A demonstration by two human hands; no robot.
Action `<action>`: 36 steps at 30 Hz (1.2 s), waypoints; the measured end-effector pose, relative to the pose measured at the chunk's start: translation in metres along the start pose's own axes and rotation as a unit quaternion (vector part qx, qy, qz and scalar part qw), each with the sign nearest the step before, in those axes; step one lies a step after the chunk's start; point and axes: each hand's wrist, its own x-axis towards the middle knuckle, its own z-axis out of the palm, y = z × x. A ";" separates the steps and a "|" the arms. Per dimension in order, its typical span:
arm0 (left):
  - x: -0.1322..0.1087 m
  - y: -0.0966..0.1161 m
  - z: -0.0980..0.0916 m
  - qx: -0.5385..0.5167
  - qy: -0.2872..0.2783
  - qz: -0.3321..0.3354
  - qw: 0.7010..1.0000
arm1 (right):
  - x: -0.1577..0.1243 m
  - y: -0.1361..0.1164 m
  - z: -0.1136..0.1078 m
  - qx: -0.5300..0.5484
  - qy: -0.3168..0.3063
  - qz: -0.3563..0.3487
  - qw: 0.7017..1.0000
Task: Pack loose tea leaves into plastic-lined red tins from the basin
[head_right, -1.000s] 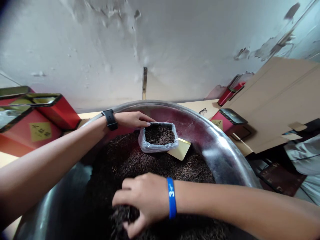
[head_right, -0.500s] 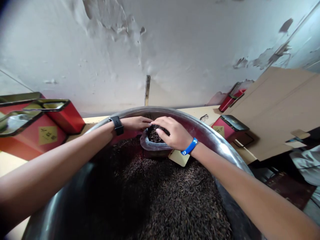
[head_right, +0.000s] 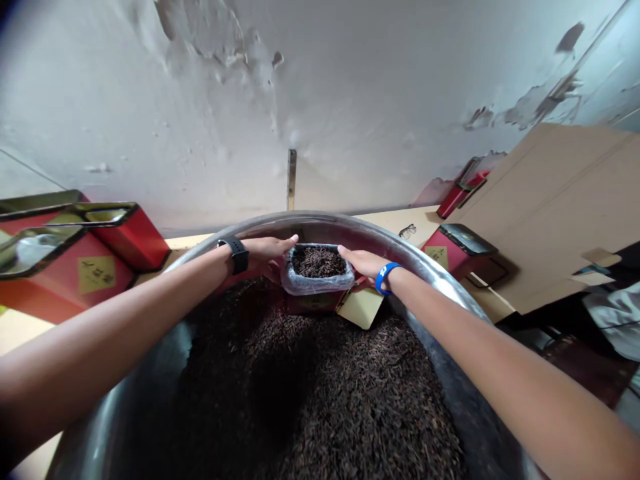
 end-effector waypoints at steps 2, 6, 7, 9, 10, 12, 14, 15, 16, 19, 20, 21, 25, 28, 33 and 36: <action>-0.003 0.004 0.002 -0.075 -0.016 -0.054 0.996 | 0.001 0.005 0.003 0.104 -0.042 0.051 0.992; -0.005 0.013 -0.004 -0.120 0.019 -0.073 0.990 | 0.001 0.001 -0.001 0.170 0.014 0.050 0.984; -0.004 0.015 -0.007 -0.100 0.035 -0.075 0.992 | 0.000 -0.003 -0.003 0.170 0.029 0.043 0.984; -0.002 0.018 -0.014 -0.054 0.097 -0.063 0.992 | -0.003 -0.011 -0.009 0.164 0.070 0.012 0.984; -0.001 0.020 -0.016 -0.042 0.141 -0.044 0.988 | -0.005 -0.015 -0.011 0.159 0.096 -0.014 0.982; 0.001 0.026 -0.019 -0.048 0.226 0.009 0.973 | -0.009 -0.023 -0.013 0.144 0.153 -0.067 0.975; 0.000 0.031 -0.019 -0.052 0.271 0.037 0.961 | -0.012 -0.030 -0.013 0.121 0.191 -0.082 0.971; -0.001 0.034 -0.019 -0.049 0.281 0.039 0.958 | -0.013 -0.032 -0.012 0.111 0.201 -0.079 0.970; -0.002 0.037 -0.018 -0.044 0.291 0.041 0.955 | -0.014 -0.034 -0.012 0.105 0.209 -0.079 0.969; -0.006 0.043 -0.017 -0.024 0.327 0.066 0.942 | -0.014 -0.036 -0.011 0.101 0.231 -0.114 0.961; -0.006 0.044 -0.017 -0.016 0.331 0.076 0.941 | -0.014 -0.037 -0.011 0.099 0.234 -0.123 0.959; -0.007 0.045 -0.016 -0.004 0.330 0.085 0.940 | -0.015 -0.037 -0.011 0.094 0.234 -0.125 0.960; -0.011 0.050 -0.016 0.059 0.336 0.127 0.931 | -0.021 -0.043 -0.012 0.058 0.238 -0.128 0.961; -0.019 0.055 -0.017 0.125 0.245 0.111 0.955 | -0.028 -0.046 -0.011 -0.014 0.164 -0.100 0.981; -0.029 0.059 -0.022 0.220 0.132 0.097 0.962 | -0.045 -0.055 -0.012 -0.182 0.167 -0.130 0.960; -0.029 0.057 -0.023 0.237 0.159 0.095 0.954 | -0.067 -0.073 0.000 -0.210 0.340 -0.256 0.880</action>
